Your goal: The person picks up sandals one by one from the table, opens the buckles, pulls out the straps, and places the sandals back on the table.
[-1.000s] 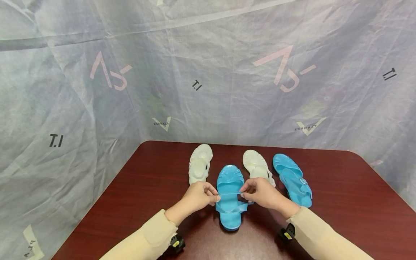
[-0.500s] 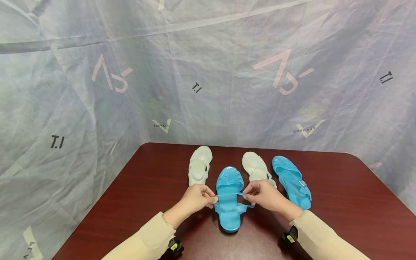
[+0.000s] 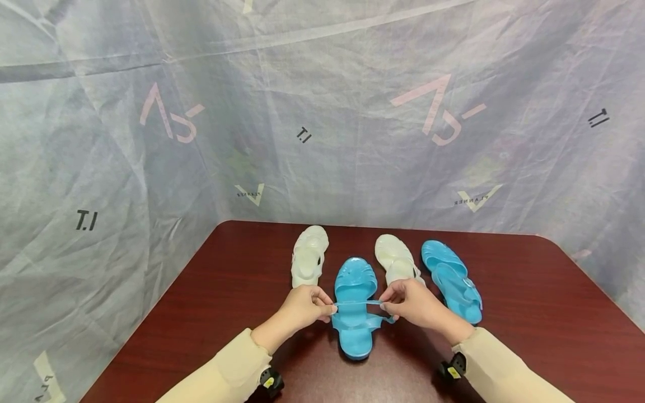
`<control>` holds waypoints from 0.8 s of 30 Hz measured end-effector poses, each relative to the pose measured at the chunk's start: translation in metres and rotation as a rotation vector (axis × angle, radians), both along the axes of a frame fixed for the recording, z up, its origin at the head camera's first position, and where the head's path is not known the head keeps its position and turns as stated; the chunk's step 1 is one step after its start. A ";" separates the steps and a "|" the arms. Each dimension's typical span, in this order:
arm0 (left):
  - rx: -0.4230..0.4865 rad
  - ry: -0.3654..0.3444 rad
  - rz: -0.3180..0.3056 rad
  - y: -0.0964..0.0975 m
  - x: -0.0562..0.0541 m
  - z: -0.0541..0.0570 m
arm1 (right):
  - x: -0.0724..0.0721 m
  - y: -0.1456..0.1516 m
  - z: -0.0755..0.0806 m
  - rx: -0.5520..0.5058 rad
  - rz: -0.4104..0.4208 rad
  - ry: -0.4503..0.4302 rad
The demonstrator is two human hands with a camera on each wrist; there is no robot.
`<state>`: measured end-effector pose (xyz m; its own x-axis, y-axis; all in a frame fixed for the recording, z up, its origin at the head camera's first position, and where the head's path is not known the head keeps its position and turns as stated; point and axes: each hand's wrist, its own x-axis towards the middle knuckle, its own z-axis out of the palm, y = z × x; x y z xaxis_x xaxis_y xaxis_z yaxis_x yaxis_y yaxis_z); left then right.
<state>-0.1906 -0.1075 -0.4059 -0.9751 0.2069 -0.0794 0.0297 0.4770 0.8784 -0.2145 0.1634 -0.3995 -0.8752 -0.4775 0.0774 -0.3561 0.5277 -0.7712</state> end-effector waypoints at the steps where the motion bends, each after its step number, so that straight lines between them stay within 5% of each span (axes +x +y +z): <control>1: 0.000 -0.002 0.000 -0.001 0.000 -0.001 | 0.000 0.001 0.000 -0.004 -0.010 0.001; 10: 0.041 -0.019 0.027 -0.008 0.002 -0.003 | 0.000 0.009 0.001 -0.108 -0.097 -0.039; 20: 0.078 -0.037 -0.001 -0.006 0.008 -0.002 | 0.008 -0.001 0.003 -0.283 -0.102 0.165; 24: 0.084 -0.029 0.002 -0.005 0.010 -0.001 | 0.010 -0.003 0.005 -0.267 -0.131 0.149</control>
<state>-0.1807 -0.1128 -0.4067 -0.9731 0.2124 -0.0896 0.0033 0.4014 0.9159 -0.2040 0.1605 -0.3942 -0.8974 -0.3072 0.3166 -0.4181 0.3632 -0.8327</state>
